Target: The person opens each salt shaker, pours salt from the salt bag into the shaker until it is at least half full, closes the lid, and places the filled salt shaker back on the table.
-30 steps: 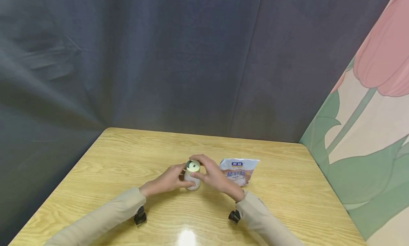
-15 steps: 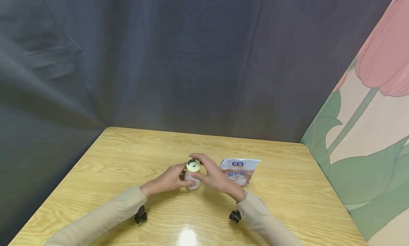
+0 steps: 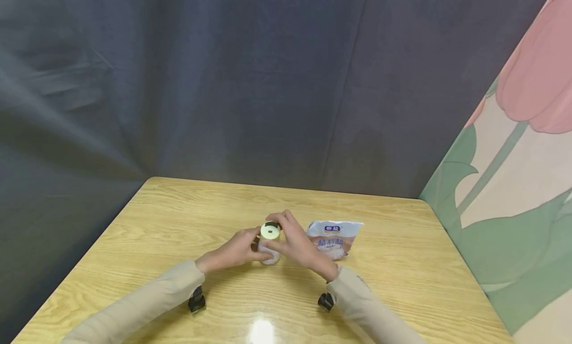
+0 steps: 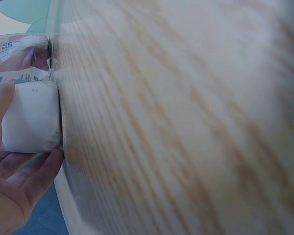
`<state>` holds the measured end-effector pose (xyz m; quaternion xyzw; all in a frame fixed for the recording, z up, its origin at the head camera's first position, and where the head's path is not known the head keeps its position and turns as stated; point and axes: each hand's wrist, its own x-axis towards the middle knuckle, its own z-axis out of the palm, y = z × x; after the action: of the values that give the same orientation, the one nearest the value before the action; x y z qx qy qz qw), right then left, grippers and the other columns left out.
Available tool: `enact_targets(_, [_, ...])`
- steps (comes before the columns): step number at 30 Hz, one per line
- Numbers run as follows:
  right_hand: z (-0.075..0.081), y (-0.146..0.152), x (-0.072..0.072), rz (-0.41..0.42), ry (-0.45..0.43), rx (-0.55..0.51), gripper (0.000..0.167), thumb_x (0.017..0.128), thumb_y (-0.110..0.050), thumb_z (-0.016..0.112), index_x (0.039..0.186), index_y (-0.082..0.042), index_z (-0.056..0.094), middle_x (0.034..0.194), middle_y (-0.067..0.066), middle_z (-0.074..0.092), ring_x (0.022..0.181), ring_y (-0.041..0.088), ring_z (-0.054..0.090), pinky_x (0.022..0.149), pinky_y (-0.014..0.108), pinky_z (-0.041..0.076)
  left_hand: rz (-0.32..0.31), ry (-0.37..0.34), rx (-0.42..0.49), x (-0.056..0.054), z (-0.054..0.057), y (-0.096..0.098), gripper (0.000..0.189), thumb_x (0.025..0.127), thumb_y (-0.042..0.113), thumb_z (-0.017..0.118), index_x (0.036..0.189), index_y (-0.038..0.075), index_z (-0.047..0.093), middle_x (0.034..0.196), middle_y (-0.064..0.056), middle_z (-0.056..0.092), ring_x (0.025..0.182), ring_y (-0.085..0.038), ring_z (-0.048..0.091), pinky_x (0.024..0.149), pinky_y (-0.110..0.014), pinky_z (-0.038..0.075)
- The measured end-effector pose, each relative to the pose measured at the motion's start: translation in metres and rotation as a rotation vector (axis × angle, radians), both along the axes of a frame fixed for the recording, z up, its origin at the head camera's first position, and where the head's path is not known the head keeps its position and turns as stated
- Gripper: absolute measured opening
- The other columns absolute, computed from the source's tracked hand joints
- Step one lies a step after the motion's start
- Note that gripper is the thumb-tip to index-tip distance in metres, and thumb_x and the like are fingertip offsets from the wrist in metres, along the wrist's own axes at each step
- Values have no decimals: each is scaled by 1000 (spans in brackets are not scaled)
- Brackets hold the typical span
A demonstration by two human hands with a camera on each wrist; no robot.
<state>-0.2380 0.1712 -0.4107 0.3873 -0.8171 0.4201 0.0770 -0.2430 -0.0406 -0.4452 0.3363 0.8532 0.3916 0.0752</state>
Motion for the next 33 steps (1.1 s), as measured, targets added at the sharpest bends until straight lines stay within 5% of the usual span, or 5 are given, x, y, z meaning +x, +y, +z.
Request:
enact_targets(7, [0,5,0,113,-73,-49,54,87,1,72,136,1,49,132,15,55,122,30,54,103,44,45,8,10,-15,0,-1,1,49,91,30,74,128,4,55,113,-7,66,91,-8,64,72,-19,53])
enact_targets(15, [-3,-2,0,-18,-11,-6,51,85,-15,80,128,-3,55,109,6,49,99,18,53,86,33,51,-11,8,-3,-1,-3,3,42,91,28,74,123,7,57,105,-1,66,81,-3,63,70,-20,54])
enact_targets(20, [0,3,0,96,-90,-74,58,87,-1,75,138,-2,47,129,14,55,117,31,56,99,43,48,5,2,-2,-1,-3,3,49,91,29,75,128,4,56,113,-7,66,92,-8,65,74,-18,53])
enact_targets(23, [11,3,5,123,-131,-100,58,85,7,72,136,4,46,128,23,57,116,38,57,100,49,47,9,1,-3,-1,-3,3,50,91,30,74,129,4,55,115,-8,66,96,-10,65,76,-18,53])
enact_targets(33, [4,-4,0,-67,-89,-30,57,74,-9,88,120,-4,55,110,6,63,98,20,64,86,32,54,-24,23,10,-1,-2,0,44,90,32,75,123,8,57,103,1,65,82,-2,62,68,-19,54])
